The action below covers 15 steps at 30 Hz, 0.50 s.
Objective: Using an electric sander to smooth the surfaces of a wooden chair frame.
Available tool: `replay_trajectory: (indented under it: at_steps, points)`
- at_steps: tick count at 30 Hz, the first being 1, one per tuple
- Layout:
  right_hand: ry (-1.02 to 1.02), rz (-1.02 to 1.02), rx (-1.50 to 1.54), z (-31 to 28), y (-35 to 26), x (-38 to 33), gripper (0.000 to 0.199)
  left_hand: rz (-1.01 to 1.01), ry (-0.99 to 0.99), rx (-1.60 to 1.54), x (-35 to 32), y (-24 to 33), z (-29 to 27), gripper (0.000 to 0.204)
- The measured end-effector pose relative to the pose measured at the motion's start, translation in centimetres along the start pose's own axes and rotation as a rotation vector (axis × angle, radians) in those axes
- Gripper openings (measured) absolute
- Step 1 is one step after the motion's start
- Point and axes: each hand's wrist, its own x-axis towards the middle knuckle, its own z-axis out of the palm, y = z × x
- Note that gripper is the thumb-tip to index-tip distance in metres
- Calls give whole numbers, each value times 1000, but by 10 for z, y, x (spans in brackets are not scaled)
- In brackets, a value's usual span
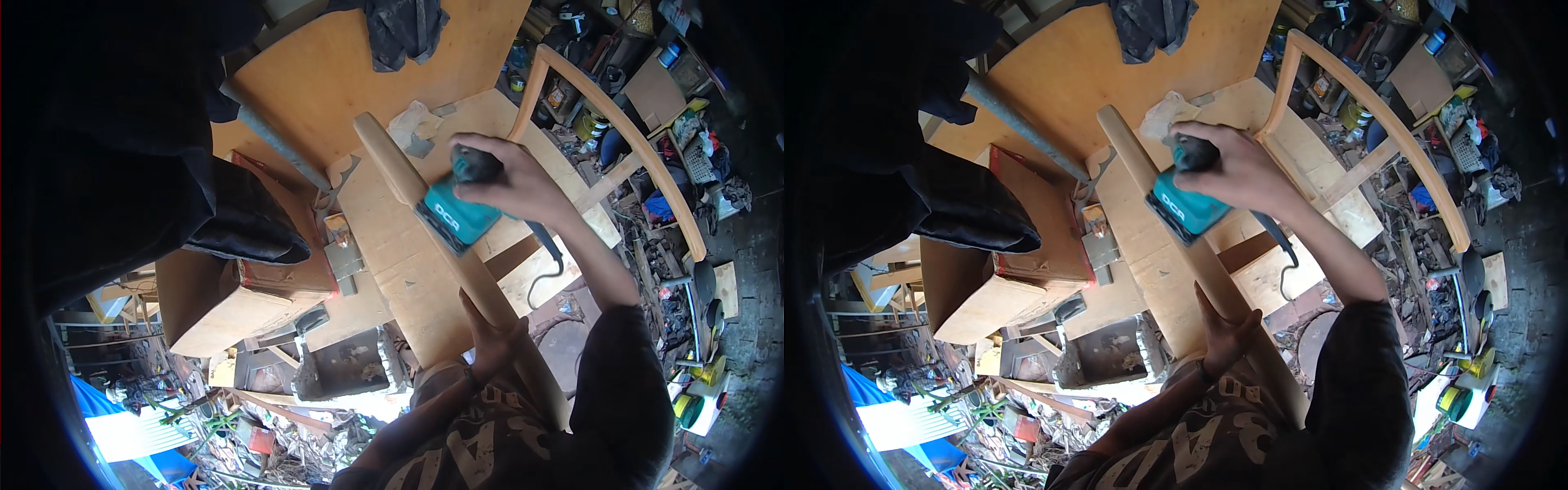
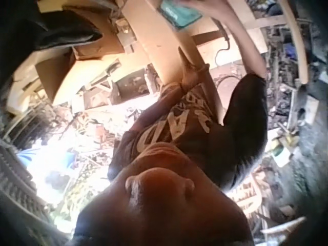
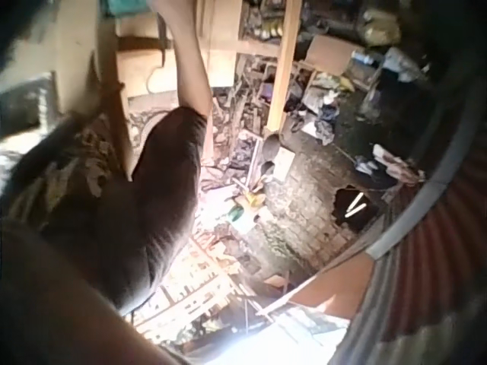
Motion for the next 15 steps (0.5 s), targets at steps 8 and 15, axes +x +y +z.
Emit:
replay_trajectory:
  at_steps: [8,15]
  points:
    - [40,13,-169,17,2,43,63,-94,14,-146,1,3,-1,125]
    - [70,60,-504,62,22,287,64,28,20,37,4,-11,3,126]
